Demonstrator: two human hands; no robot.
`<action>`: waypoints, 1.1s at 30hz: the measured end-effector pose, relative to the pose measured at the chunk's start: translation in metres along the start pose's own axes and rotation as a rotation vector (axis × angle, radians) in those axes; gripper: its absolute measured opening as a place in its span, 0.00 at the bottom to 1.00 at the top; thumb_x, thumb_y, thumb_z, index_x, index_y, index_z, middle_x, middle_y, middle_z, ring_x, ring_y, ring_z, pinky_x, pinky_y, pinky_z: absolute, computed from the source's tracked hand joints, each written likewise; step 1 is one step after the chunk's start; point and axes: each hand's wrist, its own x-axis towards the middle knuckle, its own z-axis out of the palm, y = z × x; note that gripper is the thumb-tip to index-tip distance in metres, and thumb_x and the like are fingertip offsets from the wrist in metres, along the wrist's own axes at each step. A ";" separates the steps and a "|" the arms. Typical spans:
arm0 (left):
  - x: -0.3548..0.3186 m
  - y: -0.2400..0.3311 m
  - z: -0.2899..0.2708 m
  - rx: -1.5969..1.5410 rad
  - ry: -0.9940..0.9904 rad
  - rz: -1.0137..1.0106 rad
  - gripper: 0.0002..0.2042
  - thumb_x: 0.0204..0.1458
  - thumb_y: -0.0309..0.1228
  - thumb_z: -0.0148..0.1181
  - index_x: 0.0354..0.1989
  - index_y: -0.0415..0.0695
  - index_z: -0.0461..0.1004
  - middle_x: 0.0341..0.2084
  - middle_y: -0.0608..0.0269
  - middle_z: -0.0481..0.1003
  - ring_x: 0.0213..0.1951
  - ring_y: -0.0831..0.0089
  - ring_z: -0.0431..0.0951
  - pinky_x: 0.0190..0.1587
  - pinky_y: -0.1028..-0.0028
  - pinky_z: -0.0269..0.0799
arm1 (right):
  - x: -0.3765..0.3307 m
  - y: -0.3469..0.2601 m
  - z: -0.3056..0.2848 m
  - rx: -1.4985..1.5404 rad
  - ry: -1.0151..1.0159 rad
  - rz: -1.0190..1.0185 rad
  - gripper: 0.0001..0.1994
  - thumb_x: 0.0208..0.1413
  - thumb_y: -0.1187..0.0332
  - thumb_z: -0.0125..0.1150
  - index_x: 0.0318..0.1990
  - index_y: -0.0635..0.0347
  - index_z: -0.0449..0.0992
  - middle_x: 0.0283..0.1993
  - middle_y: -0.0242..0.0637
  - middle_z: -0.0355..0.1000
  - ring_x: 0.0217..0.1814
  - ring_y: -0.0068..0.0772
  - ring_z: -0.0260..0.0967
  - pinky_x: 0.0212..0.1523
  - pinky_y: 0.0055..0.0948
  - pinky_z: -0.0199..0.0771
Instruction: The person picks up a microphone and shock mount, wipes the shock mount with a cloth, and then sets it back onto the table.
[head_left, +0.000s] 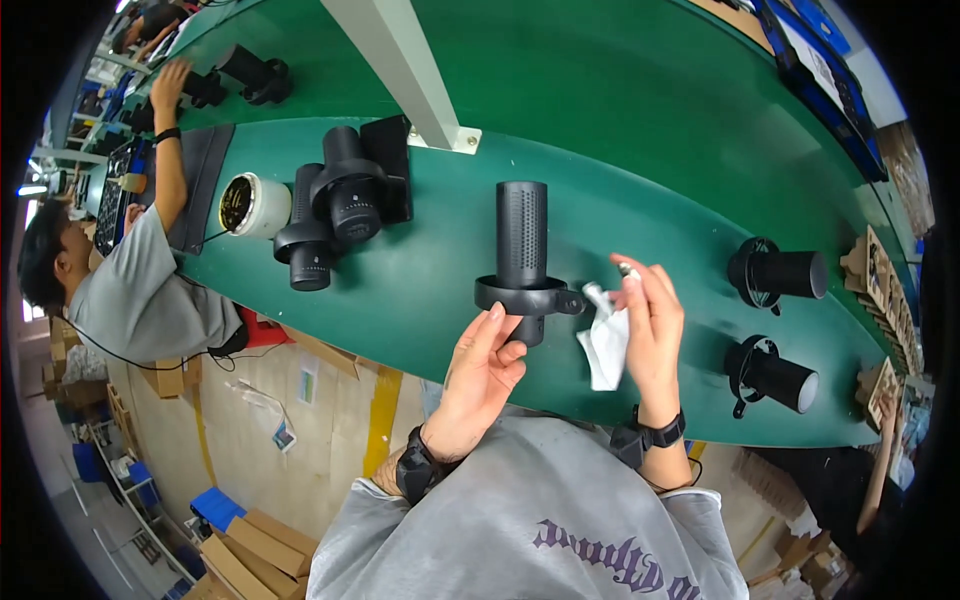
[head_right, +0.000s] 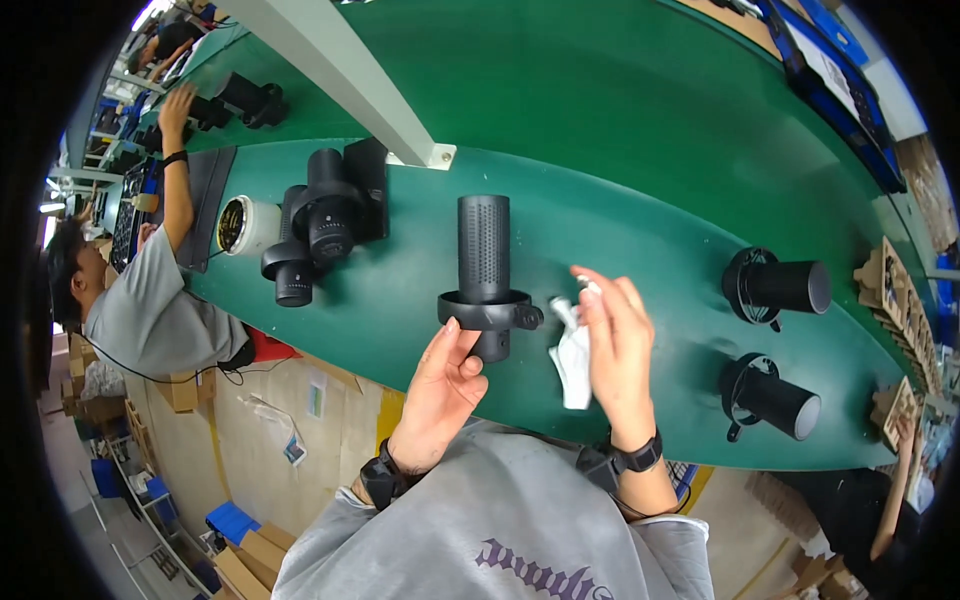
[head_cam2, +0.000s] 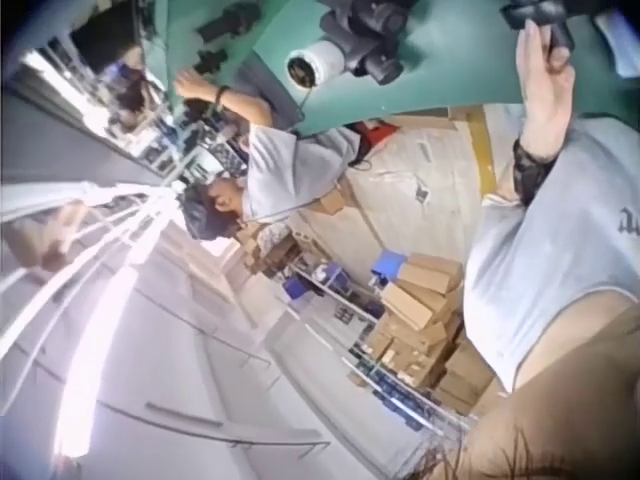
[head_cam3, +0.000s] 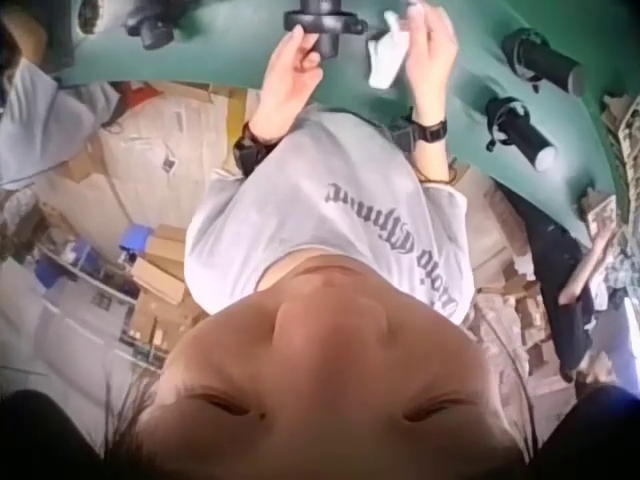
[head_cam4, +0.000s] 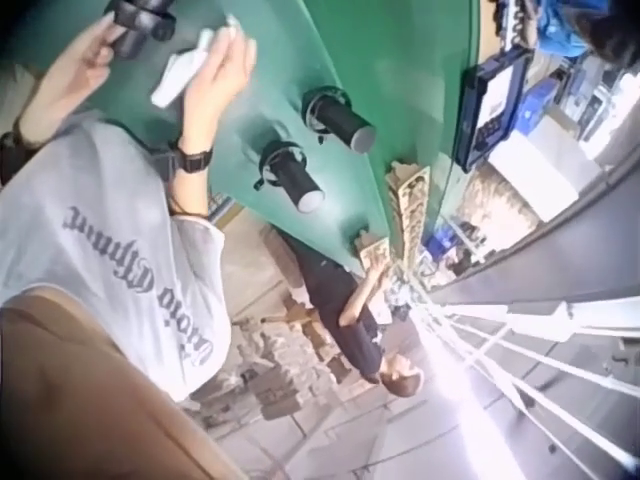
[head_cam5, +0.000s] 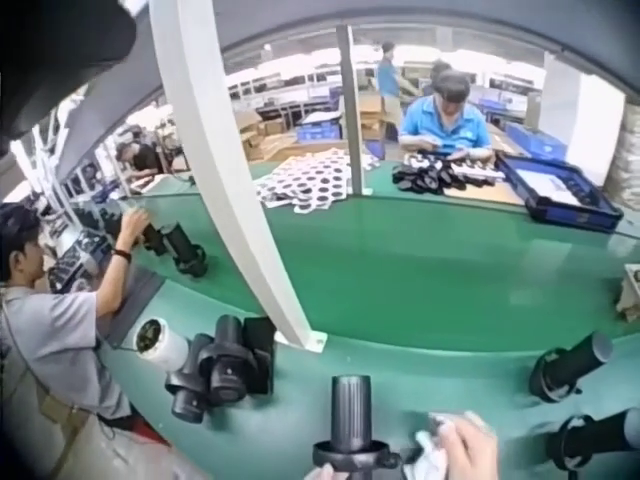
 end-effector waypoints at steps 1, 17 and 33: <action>-0.001 0.000 0.005 0.008 0.033 0.001 0.06 0.56 0.38 0.59 0.36 0.51 0.73 0.37 0.72 0.78 0.23 0.83 0.73 0.22 0.83 0.62 | -0.006 -0.004 0.002 -0.083 -0.068 -0.037 0.13 0.62 0.74 0.46 0.51 0.65 0.72 0.34 0.33 0.61 0.30 0.21 0.66 0.33 0.20 0.65; -0.004 0.002 0.003 0.006 -0.042 0.033 0.07 0.60 0.37 0.52 0.35 0.49 0.73 0.40 0.70 0.78 0.12 0.89 0.53 0.19 0.84 0.50 | -0.008 -0.009 0.046 -0.411 -0.003 -0.746 0.20 0.33 0.77 0.68 0.41 0.54 0.80 0.34 0.29 0.69 0.40 0.33 0.67 0.36 0.31 0.67; -0.003 0.008 0.003 0.010 -0.043 0.015 0.07 0.60 0.36 0.53 0.34 0.48 0.74 0.39 0.69 0.79 0.11 0.90 0.53 0.19 0.83 0.50 | -0.004 -0.030 0.034 -0.756 -0.124 -0.845 0.18 0.37 0.73 0.66 0.42 0.56 0.79 0.36 0.28 0.68 0.46 0.32 0.68 0.55 0.42 0.63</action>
